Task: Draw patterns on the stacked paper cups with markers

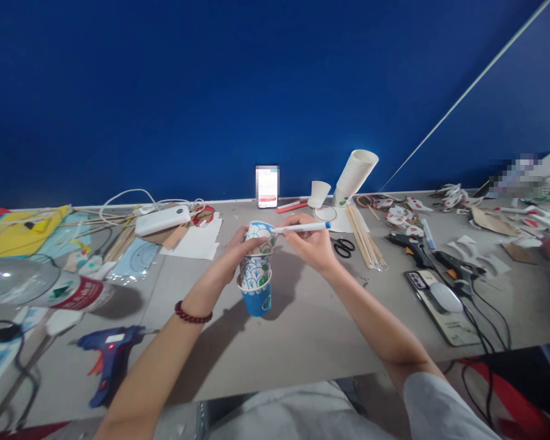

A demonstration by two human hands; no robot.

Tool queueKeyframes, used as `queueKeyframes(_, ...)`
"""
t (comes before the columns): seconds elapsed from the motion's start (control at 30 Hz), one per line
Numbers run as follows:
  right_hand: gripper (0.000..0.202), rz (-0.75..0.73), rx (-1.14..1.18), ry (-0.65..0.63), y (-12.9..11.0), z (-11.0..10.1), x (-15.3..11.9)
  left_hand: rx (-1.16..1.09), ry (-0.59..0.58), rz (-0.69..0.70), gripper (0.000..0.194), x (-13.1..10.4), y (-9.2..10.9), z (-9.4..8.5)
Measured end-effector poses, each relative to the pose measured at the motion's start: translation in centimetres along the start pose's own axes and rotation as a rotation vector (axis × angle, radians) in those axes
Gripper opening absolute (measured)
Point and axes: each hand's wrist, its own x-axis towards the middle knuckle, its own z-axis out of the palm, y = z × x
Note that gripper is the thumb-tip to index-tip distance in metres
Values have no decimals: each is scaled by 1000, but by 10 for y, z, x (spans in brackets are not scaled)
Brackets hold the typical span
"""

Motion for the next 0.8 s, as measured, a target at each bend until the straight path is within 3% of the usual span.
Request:
queueKeyframes(0.27, 6, 3, 55, 40, 7, 1, 1, 16, -45, -20, 52, -3, 2, -1)
queueKeyframes(0.8, 6, 19, 22, 16, 3, 2, 0, 4, -1, -12, 49, -2, 2, 0)
